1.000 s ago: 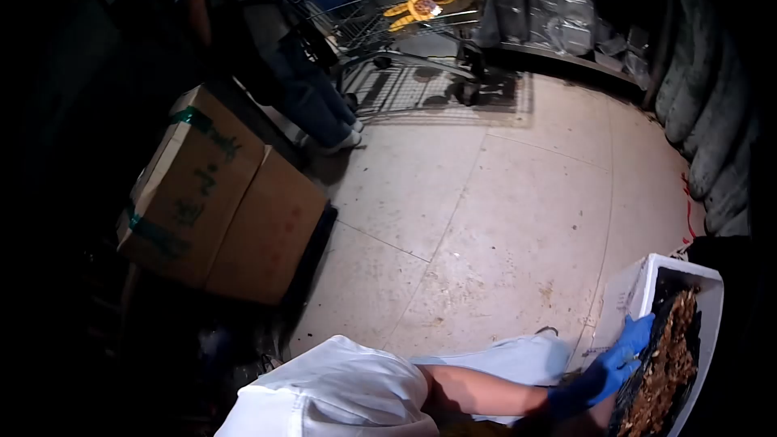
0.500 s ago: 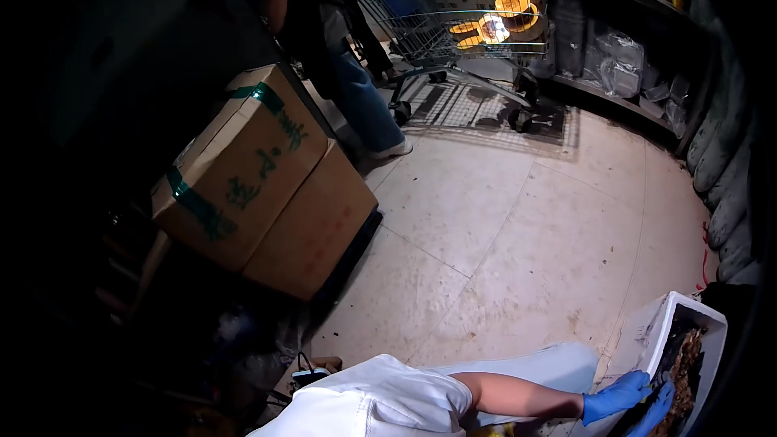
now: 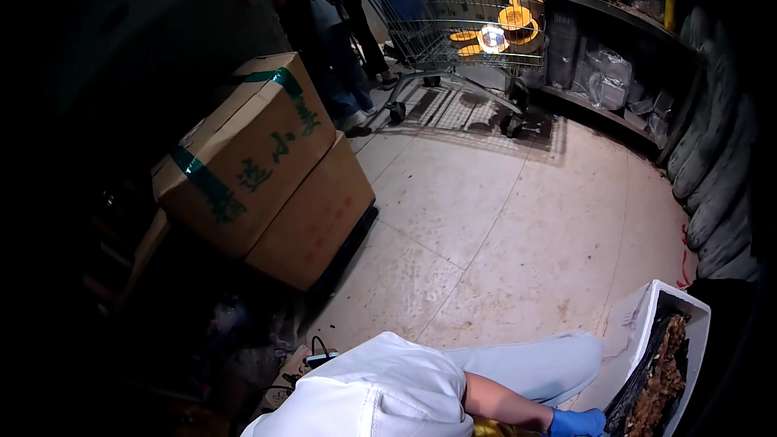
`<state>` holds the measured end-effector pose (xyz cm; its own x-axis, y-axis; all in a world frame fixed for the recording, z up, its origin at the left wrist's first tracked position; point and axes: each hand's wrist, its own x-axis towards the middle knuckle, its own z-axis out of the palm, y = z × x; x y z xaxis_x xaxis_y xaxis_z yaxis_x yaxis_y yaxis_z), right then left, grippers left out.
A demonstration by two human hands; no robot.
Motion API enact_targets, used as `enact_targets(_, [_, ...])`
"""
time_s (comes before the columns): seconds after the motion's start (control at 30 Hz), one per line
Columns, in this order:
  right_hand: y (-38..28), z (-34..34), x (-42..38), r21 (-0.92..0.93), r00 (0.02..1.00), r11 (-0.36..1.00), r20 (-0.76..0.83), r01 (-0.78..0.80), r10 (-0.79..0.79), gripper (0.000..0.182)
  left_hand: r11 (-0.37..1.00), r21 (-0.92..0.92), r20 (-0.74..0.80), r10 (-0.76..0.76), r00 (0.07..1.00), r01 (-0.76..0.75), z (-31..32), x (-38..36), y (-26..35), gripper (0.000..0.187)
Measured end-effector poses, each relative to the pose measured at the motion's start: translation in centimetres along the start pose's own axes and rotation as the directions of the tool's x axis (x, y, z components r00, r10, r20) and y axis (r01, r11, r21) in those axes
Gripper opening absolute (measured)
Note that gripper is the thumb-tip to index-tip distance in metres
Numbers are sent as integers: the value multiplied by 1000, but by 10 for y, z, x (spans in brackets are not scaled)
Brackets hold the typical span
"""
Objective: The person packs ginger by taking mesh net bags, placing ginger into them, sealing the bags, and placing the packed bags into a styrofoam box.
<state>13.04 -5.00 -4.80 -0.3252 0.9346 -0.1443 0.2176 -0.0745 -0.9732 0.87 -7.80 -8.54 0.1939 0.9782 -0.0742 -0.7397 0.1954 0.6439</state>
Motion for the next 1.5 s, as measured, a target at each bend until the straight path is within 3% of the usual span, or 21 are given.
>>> enact_targets(0.03, [1,-1,-7,-10,1000,1000,1,-4,4,32,1000,5,5,2,1000,-2,-4,2,-5,10])
enact_targets(0.1, [4,-5,-18,-35,1000,999,4,-7,7,31,468,516,516,499,696,-717,-23,14,-25,13])
enact_targets(0.3, [16,-13,-39,-235,994,972,-100,20,-45,30,874,232,267,365,892,-427,-32,28,-61,38])
enact_targets(0.37, [63,-32,-31,-215,949,934,-73,284,-306,28,982,-179,134,80,988,-55,-27,25,-51,7])
enact_targets(0.4, [76,-50,-24,-761,696,257,329,596,-638,29,996,-72,77,59,995,-53,-32,27,-52,7])
enact_targets(0.47, [73,-39,-36,-771,815,447,156,454,-558,32,998,16,-126,57,990,-55,-20,-1,-29,18])
enact_targets(0.57, [72,-22,-64,-641,918,727,-85,247,-387,28,934,-352,-67,-82,994,53,-45,-8,-26,5])
enact_targets(0.63, [83,-15,-60,-63,967,998,-254,-28,11,22,855,-514,-126,-157,980,71,-60,-5,-37,10])
enact_targets(0.7, [88,-24,-53,941,797,337,-210,8,566,20,779,-586,-125,-358,925,223,-68,-3,-43,12])
enact_targets(0.73, [109,-45,-63,942,938,234,165,-242,306,18,749,-596,-79,-412,908,289,-67,-6,-41,8])
enact_targets(0.87, [133,-36,-62,871,985,472,-169,133,33,16,927,-9,-167,-371,913,375,-19,-19,-32,8])
enact_targets(0.9, [128,-44,-60,991,960,64,126,-114,-249,20,873,326,-72,-360,930,363,-27,-15,-43,16])
enact_targets(0.93, [126,-47,-65,995,965,53,96,-86,-242,20,754,579,-52,-344,937,309,-34,-10,-53,19])
enact_targets(0.97, [125,-49,-70,897,999,442,-29,15,24,21,581,783,-25,-329,944,223,-42,-6,-61,24])
enact_targets(1.03, [111,-49,-82,654,936,756,-251,-25,248,22,280,960,28,-47,998,-13,-47,15,-58,24])
enact_targets(1.07, [95,-46,-84,363,944,932,-311,13,108,17,270,957,102,20,995,-104,-33,28,-42,20])
enact_targets(1.27, [122,-56,-79,-182,898,983,-436,-24,-59,15,830,460,21,-365,931,315,-4,72,-32,14])
enact_targets(1.33, [131,-67,-81,-326,840,939,-476,106,-260,12,829,155,44,-549,835,537,-34,89,-48,13])
enact_targets(1.4, [152,-75,-78,-777,675,592,-321,214,-665,12,689,-120,279,-668,690,715,-48,95,-52,13])
enact_targets(1.43, [192,-77,-65,-155,771,951,-558,267,-307,17,687,-121,282,-668,689,716,-34,86,-47,13])
enact_targets(1.5, [198,-80,-58,550,870,811,-480,199,112,26,698,-44,49,-713,700,715,7,67,-29,16])
